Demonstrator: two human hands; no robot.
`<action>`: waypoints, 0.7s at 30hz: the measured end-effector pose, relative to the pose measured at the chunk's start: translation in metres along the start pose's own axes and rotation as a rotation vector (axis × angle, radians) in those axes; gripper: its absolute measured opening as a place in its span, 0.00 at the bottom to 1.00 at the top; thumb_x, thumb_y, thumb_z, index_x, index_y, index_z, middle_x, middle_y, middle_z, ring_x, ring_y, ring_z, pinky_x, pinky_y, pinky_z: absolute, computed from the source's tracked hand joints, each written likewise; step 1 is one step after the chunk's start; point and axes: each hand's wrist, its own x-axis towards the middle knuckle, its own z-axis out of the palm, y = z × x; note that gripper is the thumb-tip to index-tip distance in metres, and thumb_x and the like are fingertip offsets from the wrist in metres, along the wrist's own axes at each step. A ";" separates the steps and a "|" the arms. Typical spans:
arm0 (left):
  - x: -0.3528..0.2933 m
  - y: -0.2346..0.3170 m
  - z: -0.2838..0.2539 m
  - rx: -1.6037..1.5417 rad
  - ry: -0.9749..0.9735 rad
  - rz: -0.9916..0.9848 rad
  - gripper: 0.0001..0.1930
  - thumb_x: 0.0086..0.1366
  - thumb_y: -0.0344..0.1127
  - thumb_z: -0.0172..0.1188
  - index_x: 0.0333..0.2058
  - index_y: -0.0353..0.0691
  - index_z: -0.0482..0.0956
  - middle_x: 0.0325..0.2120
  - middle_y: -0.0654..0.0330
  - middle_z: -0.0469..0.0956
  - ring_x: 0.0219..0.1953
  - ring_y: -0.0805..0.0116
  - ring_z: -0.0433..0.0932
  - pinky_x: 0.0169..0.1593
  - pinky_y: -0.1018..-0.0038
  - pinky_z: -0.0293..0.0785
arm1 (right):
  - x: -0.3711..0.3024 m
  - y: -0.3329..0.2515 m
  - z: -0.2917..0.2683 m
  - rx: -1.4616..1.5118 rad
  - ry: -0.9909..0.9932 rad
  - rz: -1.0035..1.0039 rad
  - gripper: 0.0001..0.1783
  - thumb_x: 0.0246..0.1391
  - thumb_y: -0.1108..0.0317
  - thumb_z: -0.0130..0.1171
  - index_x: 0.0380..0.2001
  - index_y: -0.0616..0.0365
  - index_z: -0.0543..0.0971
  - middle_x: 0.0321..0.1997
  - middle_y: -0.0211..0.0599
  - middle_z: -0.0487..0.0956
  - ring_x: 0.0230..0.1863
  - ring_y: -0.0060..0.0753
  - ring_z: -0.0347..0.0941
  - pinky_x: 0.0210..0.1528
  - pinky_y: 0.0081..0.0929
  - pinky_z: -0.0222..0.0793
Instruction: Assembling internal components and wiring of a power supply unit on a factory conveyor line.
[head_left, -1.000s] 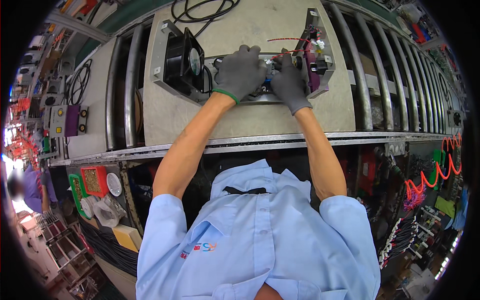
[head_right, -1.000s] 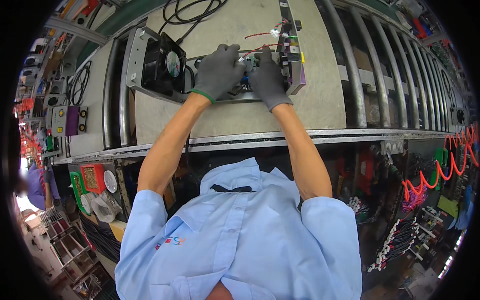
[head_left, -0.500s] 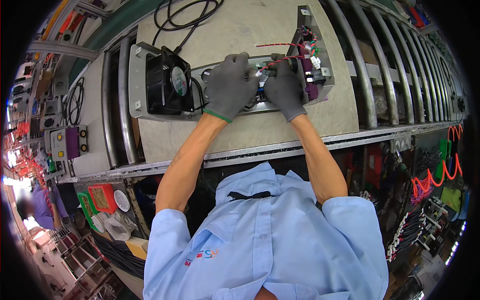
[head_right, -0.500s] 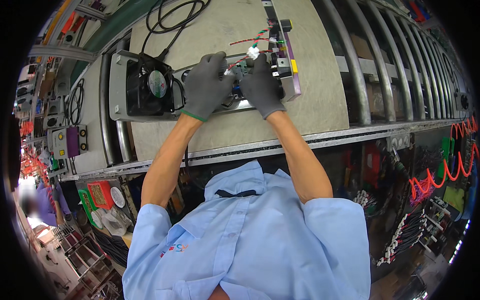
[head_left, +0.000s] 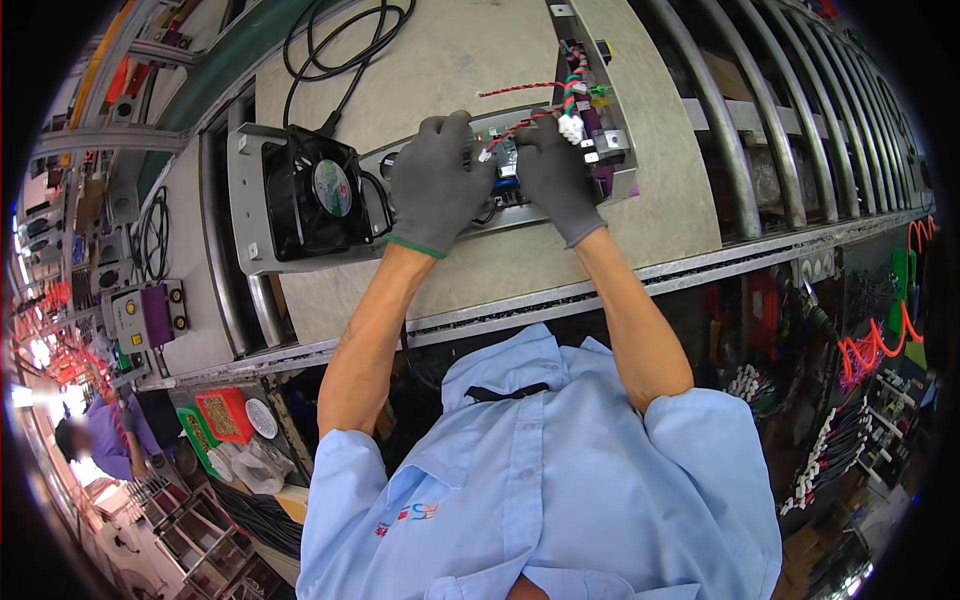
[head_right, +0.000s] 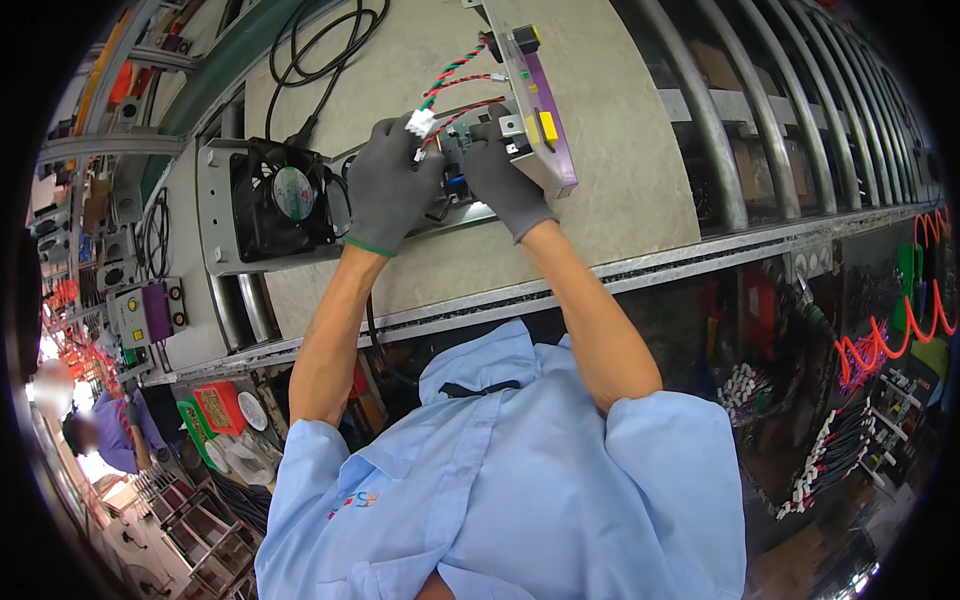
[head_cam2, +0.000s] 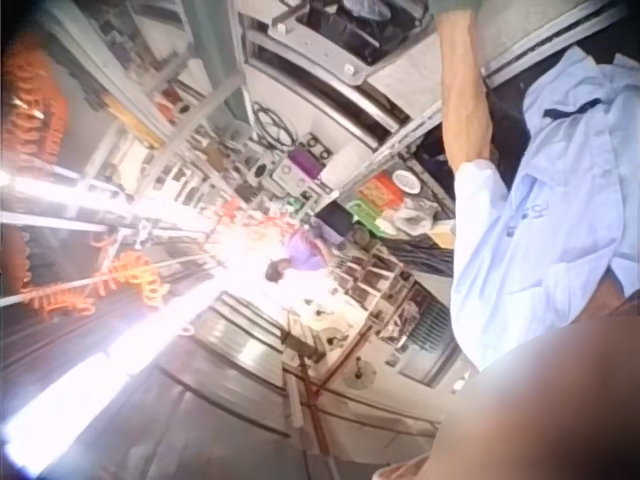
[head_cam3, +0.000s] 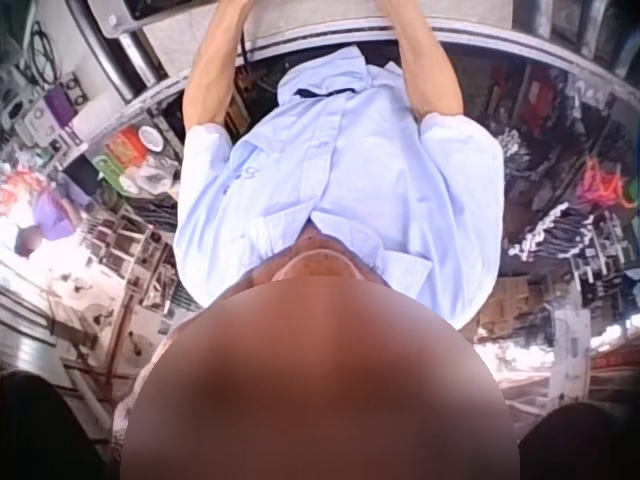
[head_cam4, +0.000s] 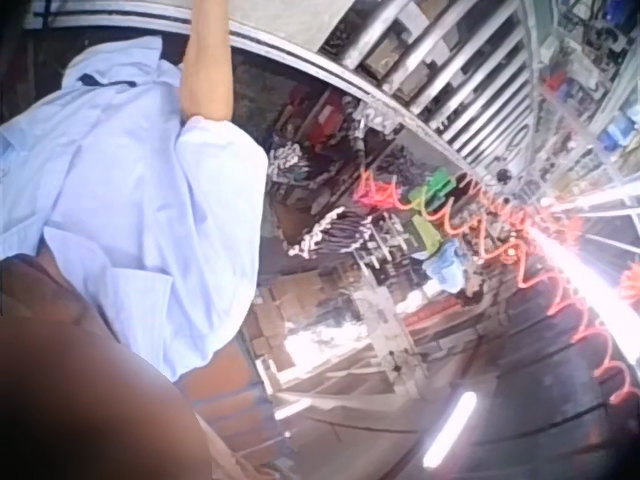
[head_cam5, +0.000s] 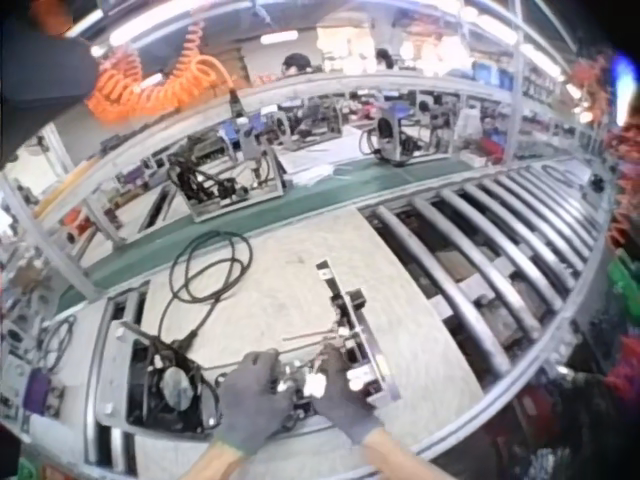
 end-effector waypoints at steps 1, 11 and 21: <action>0.000 0.000 -0.001 0.000 0.000 0.016 0.24 0.52 0.39 0.69 0.48 0.41 0.79 0.38 0.48 0.81 0.35 0.46 0.83 0.38 0.57 0.80 | 0.002 0.002 -0.001 0.079 -0.012 0.091 0.28 0.56 0.69 0.50 0.61 0.59 0.70 0.49 0.46 0.85 0.51 0.50 0.81 0.53 0.43 0.76; 0.005 -0.005 -0.003 0.002 -0.037 0.010 0.20 0.54 0.40 0.68 0.45 0.42 0.81 0.35 0.48 0.81 0.33 0.46 0.83 0.36 0.57 0.80 | 0.002 -0.027 -0.010 -0.126 -0.060 0.104 0.27 0.55 0.66 0.55 0.59 0.60 0.70 0.48 0.52 0.84 0.49 0.52 0.82 0.49 0.43 0.76; 0.005 -0.001 -0.006 0.045 -0.059 0.016 0.16 0.54 0.39 0.65 0.40 0.40 0.80 0.33 0.48 0.80 0.32 0.47 0.83 0.35 0.54 0.80 | -0.012 -0.016 0.001 -0.236 0.137 -0.199 0.16 0.52 0.74 0.53 0.44 0.60 0.83 0.46 0.52 0.83 0.48 0.54 0.80 0.52 0.45 0.75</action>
